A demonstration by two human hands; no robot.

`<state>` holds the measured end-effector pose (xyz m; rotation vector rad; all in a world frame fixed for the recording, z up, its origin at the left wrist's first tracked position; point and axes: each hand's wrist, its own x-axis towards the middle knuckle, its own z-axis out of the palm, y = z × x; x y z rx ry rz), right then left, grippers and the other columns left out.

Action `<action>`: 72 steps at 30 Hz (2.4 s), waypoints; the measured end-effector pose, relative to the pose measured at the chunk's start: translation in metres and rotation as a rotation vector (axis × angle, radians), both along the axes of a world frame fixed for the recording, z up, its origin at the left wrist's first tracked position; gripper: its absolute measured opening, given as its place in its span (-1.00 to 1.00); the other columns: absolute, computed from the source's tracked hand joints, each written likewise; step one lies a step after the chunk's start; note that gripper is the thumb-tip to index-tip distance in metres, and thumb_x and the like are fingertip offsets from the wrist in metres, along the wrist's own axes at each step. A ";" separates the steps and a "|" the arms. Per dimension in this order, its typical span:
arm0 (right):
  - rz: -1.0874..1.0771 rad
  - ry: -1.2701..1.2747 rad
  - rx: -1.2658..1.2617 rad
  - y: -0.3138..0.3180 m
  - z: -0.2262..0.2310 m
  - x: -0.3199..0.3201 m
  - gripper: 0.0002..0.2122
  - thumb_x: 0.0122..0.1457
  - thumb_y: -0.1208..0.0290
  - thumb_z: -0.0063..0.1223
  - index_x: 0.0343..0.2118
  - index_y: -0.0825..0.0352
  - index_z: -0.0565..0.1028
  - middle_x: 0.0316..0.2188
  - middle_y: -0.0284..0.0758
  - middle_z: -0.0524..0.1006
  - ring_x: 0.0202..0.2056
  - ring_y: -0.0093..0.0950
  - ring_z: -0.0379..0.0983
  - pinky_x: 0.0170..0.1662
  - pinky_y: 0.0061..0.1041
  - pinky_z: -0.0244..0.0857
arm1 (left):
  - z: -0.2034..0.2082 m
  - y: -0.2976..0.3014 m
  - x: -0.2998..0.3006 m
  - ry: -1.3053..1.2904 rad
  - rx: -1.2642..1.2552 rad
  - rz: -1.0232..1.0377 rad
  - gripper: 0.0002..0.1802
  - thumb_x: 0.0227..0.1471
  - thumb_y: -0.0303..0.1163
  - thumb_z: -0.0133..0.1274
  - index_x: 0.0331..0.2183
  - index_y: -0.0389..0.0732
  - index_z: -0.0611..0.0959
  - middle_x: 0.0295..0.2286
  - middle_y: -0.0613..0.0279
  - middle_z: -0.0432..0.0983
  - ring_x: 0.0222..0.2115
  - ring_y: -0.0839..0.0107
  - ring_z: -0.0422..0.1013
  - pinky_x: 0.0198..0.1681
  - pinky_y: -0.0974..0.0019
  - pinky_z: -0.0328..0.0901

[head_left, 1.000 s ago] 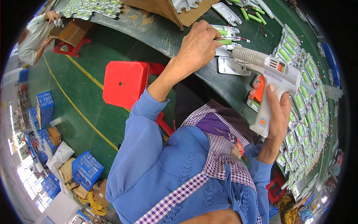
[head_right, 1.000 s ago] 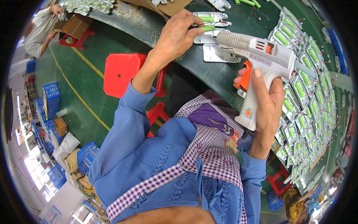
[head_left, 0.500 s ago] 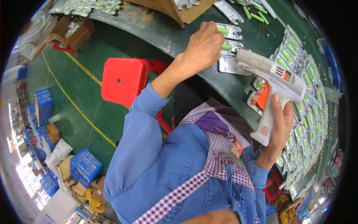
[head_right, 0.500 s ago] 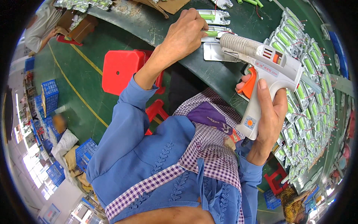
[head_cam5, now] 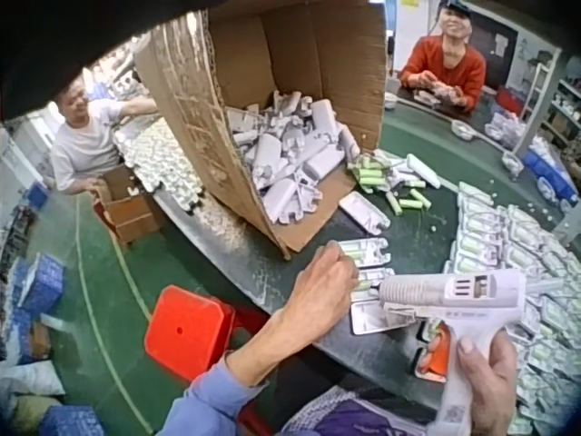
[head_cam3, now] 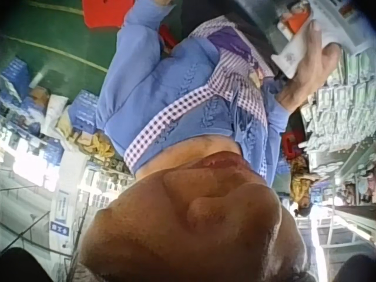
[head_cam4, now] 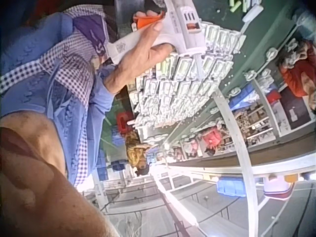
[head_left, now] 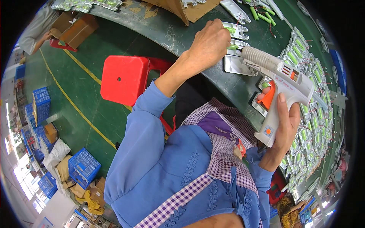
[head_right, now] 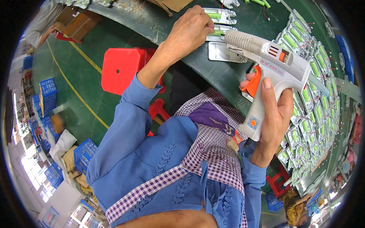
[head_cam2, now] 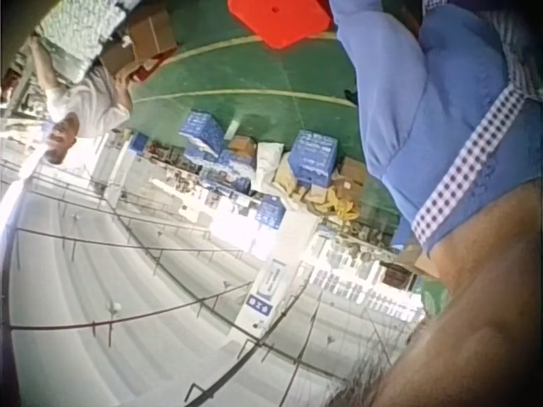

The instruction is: Assembling small electronic components using a glue gun.

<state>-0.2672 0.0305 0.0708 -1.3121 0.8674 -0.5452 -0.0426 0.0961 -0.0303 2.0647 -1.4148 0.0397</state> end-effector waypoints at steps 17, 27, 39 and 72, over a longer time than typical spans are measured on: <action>0.040 0.061 -0.095 -0.006 -0.006 0.014 -0.71 0.24 0.38 -0.01 -0.10 0.52 0.36 -0.35 -0.18 0.56 -0.39 -0.47 0.52 -0.29 -0.53 0.40 | -0.007 0.003 -0.002 0.111 -0.116 -0.033 -0.84 -0.10 -0.48 0.17 -0.48 -0.36 0.54 -0.40 -0.09 0.43 -0.34 -0.03 0.41 -0.24 0.07 0.30; 0.042 0.070 -0.105 0.001 0.000 0.006 -0.70 0.24 0.38 -0.01 -0.10 0.54 0.36 -0.37 -0.17 0.54 -0.42 -0.48 0.48 -0.30 -0.51 0.39 | -0.004 0.004 -0.002 0.160 -0.091 -0.058 -0.76 -0.14 -0.50 0.14 -0.42 -0.47 0.51 -0.34 -0.27 0.42 -0.28 -0.15 0.39 -0.20 -0.02 0.35; -0.011 -0.024 -0.004 0.004 -0.004 -0.007 -0.65 0.25 0.41 -0.08 -0.02 0.60 0.30 -0.24 -0.01 0.53 -0.25 -0.28 0.54 -0.13 -0.37 0.42 | -0.002 0.003 -0.002 0.108 -0.150 -0.050 -0.82 -0.08 -0.44 0.17 -0.43 -0.35 0.57 -0.40 -0.06 0.46 -0.35 -0.01 0.42 -0.27 0.10 0.30; -0.178 -0.668 0.409 -0.012 0.006 -0.066 -0.47 0.34 0.34 -0.29 0.22 0.61 -0.04 0.17 0.14 0.15 0.20 -0.01 0.13 0.22 0.01 0.14 | 0.023 -0.049 -0.030 -0.056 -0.041 -0.167 -0.85 -0.07 -0.41 0.14 -0.39 -0.23 0.57 -0.44 0.07 0.45 -0.31 0.06 0.43 -0.27 0.04 0.35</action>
